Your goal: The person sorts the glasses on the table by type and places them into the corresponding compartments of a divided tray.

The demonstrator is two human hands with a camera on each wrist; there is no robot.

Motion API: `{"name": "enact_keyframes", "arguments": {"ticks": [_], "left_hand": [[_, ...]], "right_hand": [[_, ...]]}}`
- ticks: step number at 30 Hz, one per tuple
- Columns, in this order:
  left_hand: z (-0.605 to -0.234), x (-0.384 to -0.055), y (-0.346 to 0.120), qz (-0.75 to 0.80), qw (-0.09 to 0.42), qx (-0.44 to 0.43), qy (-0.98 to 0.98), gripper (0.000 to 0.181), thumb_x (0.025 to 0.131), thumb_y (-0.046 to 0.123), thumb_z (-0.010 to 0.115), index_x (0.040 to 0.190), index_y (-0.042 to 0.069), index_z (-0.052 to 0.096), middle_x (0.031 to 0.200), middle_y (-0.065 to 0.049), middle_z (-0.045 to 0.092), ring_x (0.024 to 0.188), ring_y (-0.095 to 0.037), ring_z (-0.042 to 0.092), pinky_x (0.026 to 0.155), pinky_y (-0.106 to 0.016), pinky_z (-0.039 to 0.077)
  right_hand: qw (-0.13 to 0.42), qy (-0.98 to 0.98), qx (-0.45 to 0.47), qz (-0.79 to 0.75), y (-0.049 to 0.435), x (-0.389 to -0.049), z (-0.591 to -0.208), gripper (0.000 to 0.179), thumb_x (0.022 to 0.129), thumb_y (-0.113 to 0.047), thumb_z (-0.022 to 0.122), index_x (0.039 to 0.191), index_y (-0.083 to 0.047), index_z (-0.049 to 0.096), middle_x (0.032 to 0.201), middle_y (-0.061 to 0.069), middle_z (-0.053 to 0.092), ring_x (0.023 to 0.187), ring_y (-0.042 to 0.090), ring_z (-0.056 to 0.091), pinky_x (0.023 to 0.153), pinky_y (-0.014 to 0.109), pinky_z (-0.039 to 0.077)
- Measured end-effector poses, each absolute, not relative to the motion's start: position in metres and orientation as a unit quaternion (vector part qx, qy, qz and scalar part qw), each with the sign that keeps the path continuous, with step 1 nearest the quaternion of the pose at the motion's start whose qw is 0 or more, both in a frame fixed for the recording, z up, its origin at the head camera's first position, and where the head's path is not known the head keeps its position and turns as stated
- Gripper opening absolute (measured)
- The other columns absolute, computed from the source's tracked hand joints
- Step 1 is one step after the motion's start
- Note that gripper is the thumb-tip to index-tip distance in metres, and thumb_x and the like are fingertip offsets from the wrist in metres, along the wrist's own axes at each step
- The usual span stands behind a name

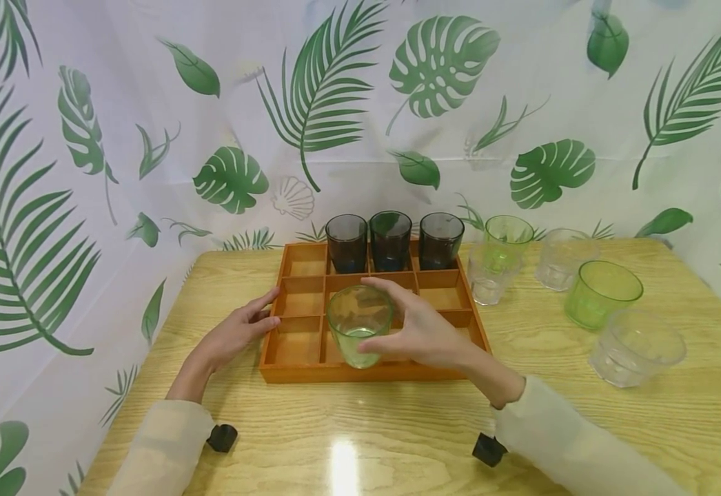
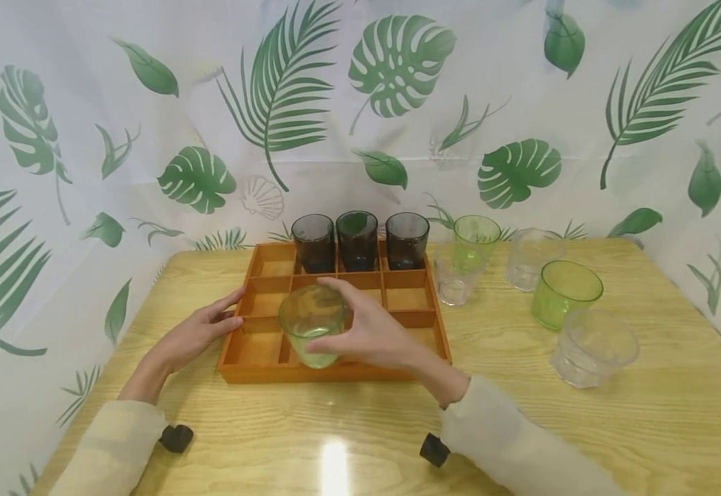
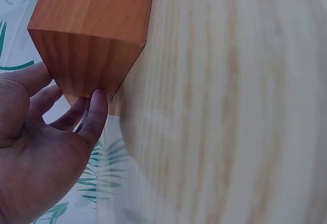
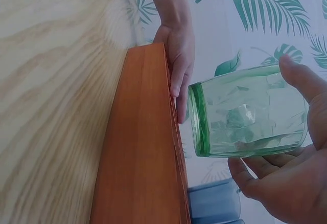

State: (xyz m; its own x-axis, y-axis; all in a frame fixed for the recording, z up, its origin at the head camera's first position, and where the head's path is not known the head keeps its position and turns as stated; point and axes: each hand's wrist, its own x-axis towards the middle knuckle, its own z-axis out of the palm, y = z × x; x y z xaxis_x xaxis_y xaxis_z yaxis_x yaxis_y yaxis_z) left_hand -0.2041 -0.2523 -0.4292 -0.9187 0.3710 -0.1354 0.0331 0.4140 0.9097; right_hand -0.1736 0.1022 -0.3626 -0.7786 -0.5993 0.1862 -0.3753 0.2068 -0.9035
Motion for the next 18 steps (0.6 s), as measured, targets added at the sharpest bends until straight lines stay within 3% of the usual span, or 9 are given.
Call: {"name": "enact_keyframes", "arguments": {"ticks": [10, 18], "left_hand": [[-0.428, -0.204, -0.252, 0.530, 0.161, 0.125, 0.823, 0.065, 0.111, 0.021, 0.052, 0.167, 0.018, 0.019, 0.172, -0.011, 0.013, 0.154, -0.041, 0.019, 0.121, -0.057, 0.025], [-0.428, -0.203, -0.253, 0.533, 0.163, 0.125, 0.821, 0.066, 0.111, 0.021, 0.051, 0.167, 0.016, 0.017, 0.172, -0.013, 0.012, 0.154, -0.042, 0.018, 0.121, -0.057, 0.024]], "right_hand": [[0.090, 0.796, -0.300, -0.518, 0.087, -0.181, -0.359, 0.093, 0.083, -0.028, 0.089, 0.160, -0.015, 0.038, 0.141, 0.009, 0.057, 0.124, 0.029, 0.057, 0.101, 0.051, 0.050], [0.084, 0.809, -0.280, -0.509, 0.076, -0.203, -0.358, 0.091, 0.085, -0.031, 0.087, 0.160, -0.017, 0.037, 0.147, 0.012, 0.051, 0.125, 0.030, 0.057, 0.101, 0.053, 0.050]]}}
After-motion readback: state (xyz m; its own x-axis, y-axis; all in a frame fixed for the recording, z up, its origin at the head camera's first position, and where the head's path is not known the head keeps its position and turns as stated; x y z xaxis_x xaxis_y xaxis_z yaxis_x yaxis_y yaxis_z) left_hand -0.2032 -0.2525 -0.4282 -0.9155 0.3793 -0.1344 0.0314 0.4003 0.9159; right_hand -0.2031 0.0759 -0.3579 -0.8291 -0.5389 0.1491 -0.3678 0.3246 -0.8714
